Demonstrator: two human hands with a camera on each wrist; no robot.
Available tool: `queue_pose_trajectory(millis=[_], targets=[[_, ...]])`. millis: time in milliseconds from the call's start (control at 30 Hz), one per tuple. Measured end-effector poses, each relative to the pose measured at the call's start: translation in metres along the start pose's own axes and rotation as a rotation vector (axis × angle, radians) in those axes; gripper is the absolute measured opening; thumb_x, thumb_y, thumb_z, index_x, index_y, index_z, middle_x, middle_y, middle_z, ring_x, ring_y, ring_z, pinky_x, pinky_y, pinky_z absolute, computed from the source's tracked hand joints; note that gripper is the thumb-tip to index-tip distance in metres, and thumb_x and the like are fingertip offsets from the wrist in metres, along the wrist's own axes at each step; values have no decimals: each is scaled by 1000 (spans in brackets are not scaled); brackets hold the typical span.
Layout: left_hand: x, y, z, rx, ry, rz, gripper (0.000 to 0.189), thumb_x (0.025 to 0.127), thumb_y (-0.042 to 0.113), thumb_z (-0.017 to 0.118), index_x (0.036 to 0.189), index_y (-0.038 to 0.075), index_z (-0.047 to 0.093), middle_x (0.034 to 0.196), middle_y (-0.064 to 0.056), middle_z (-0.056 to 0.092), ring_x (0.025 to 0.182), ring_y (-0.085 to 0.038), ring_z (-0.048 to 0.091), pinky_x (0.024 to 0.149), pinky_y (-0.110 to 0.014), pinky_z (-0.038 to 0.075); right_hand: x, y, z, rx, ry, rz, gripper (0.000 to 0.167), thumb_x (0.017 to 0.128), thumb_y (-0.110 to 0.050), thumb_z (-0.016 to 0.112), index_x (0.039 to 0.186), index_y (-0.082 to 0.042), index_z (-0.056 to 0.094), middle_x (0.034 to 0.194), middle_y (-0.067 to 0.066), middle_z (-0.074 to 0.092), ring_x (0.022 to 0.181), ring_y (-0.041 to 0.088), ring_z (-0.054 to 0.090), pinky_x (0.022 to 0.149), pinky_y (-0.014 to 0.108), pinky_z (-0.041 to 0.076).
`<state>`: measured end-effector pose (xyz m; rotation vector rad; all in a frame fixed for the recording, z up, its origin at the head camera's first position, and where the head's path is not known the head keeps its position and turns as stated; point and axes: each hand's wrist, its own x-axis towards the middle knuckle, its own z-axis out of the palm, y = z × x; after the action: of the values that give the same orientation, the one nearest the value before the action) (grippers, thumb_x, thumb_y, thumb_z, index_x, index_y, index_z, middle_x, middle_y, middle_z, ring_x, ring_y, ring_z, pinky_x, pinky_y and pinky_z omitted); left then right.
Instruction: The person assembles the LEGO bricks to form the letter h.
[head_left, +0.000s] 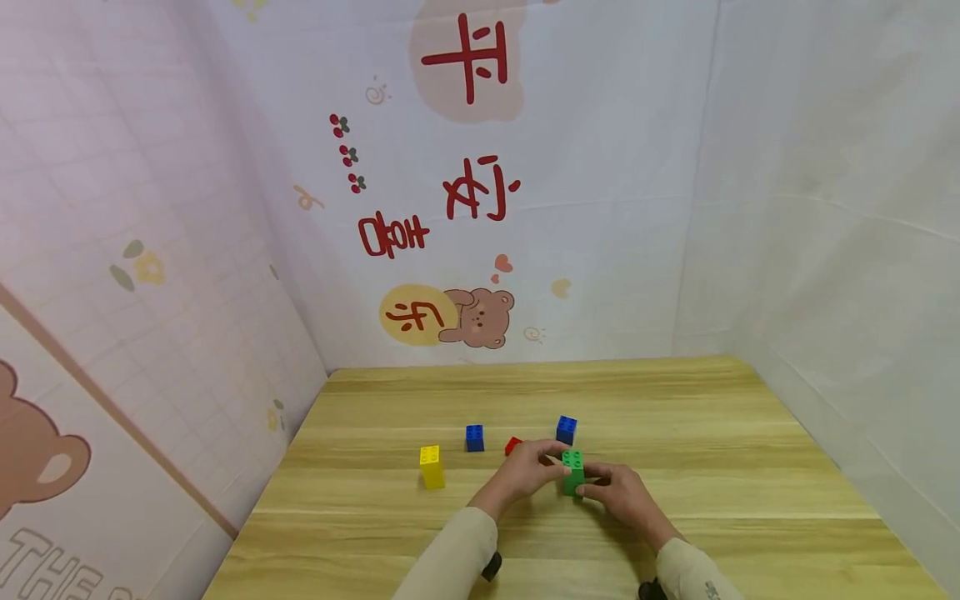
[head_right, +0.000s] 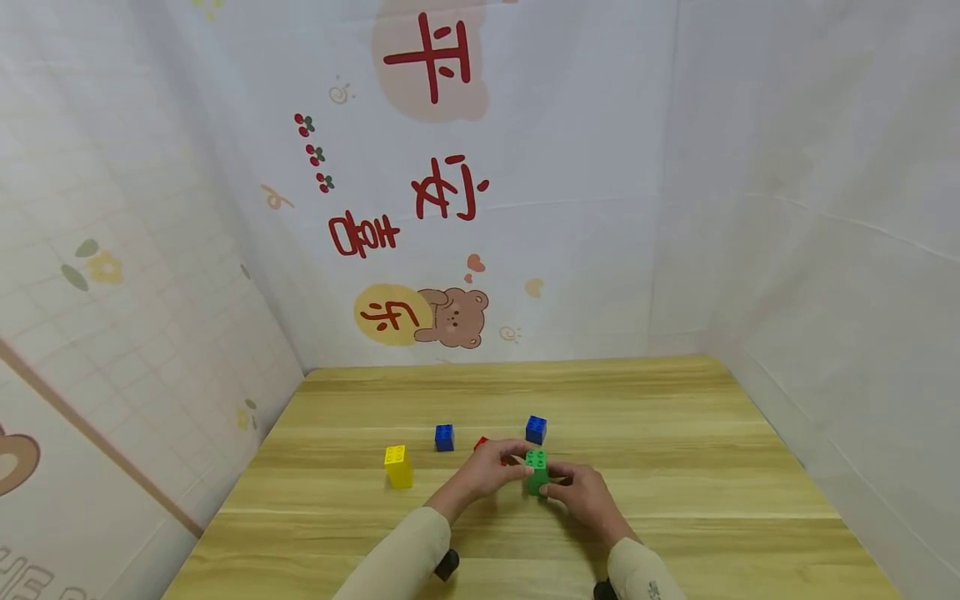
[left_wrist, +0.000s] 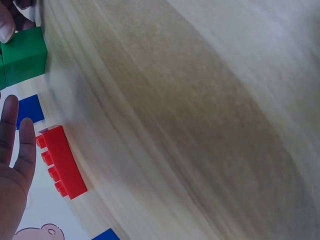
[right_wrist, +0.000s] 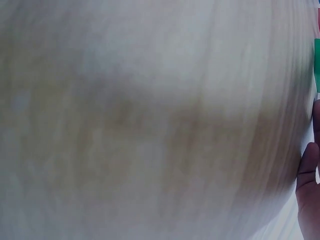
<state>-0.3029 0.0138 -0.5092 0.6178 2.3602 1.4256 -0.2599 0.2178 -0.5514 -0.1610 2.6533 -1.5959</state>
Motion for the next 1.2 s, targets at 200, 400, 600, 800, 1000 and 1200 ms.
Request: queue_pose_trajectory(millis=[200, 400, 600, 800, 1000, 1200], targets=[[0, 2, -1, 46, -8, 7, 26, 92, 23, 73, 118, 23, 72, 102, 13, 66, 88, -11, 61, 70, -27, 51, 0, 2, 0, -22, 12, -5, 40, 85, -20, 79, 119, -1, 71, 114, 11, 71, 103, 27, 66, 88, 46, 52], [4, 5, 1, 93, -23, 10, 28, 91, 26, 74, 118, 21, 72, 99, 12, 65, 81, -7, 59, 66, -25, 50, 0, 4, 1, -22, 29, 4, 38, 84, -17, 80, 117, 0, 71, 110, 11, 72, 102, 27, 67, 88, 48, 52], [5, 2, 2, 111, -15, 15, 27, 91, 28, 74, 118, 23, 72, 102, 13, 65, 81, -9, 58, 67, -25, 49, -1, 5, 3, -13, 39, 25, 40, 84, -18, 80, 118, 1, 70, 111, 13, 71, 102, 28, 67, 88, 48, 52], [4, -4, 4, 83, -6, 10, 26, 92, 31, 73, 117, 28, 72, 104, 15, 64, 84, -11, 58, 68, -25, 49, -1, 6, 5, -24, 46, 32, 41, 84, -20, 80, 118, 0, 70, 111, 11, 72, 102, 27, 67, 88, 47, 52], [3, -6, 2, 61, -7, 0, 26, 92, 32, 73, 118, 29, 71, 104, 16, 63, 84, -11, 58, 67, -26, 49, 0, 4, 6, -29, 49, 50, 39, 85, -22, 79, 118, -1, 71, 112, 10, 72, 104, 27, 66, 89, 47, 52], [3, -9, 1, 68, -2, -4, 29, 91, 33, 73, 120, 28, 70, 106, 15, 63, 84, -8, 56, 67, -26, 50, -1, 1, 8, -16, 62, 67, 39, 84, -20, 80, 116, 0, 71, 111, 11, 72, 104, 28, 66, 90, 49, 51]])
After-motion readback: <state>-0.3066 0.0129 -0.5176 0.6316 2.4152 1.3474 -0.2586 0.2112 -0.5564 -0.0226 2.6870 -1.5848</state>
